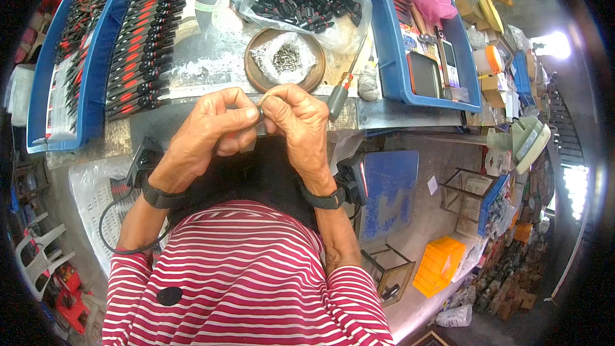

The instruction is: The person picks up a small metal component and a red cylindrical part, joining them together by hand. The person places the assembled piece into a blue bin containing multiple similar items and then repeats the process with a new set of parts.

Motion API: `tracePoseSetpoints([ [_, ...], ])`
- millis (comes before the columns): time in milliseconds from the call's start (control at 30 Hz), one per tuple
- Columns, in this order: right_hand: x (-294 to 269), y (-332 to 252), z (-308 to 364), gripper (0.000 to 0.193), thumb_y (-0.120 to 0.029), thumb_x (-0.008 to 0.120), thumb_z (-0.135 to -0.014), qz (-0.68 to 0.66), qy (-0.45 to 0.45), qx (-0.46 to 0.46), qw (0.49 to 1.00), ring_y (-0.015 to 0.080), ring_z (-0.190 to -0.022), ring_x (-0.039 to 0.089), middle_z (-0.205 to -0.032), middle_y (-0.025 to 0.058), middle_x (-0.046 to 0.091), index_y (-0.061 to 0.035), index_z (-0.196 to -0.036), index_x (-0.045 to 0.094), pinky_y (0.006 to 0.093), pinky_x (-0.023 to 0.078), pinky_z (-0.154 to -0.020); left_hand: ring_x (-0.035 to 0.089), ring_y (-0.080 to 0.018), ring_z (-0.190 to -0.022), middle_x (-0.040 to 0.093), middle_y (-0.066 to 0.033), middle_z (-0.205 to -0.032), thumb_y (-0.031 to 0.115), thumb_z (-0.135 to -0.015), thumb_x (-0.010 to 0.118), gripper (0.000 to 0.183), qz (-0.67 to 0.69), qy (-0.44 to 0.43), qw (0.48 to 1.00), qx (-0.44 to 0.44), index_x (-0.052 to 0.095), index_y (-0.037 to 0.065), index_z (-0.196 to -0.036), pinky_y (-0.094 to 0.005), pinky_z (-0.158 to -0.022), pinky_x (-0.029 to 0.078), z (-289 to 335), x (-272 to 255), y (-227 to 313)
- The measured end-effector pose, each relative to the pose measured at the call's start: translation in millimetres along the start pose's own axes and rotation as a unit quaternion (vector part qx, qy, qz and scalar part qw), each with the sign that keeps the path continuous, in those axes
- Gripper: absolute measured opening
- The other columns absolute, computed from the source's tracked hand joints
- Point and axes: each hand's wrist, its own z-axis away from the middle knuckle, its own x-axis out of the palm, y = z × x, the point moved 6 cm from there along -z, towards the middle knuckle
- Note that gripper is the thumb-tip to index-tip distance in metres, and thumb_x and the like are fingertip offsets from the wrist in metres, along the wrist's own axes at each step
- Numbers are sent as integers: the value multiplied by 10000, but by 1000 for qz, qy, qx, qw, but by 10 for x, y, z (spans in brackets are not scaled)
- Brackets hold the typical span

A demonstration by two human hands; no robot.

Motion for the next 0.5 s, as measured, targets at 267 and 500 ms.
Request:
tracePoseSetpoints([
  [267,40,33,9,186,-178,617,-897,-47,-30,15,998,29,-541,427,-640,-28,531,7,-892,637,164,277,-484,346,-23,-448,509,-15,-592,180,-863,591,175,-10,3,1000,10,508,28,-837,-181,-387,226,50,-24,-6],
  [500,88,-6,17,178,-166,612,-901,18,-23,32,999,27,-567,459,-672,-23,547,1,-954,637,163,306,-491,426,-50,-523,570,-59,-670,126,-850,535,168,-31,-8,999,24,502,-12,-940,-187,-442,317,149,-95,37],
])
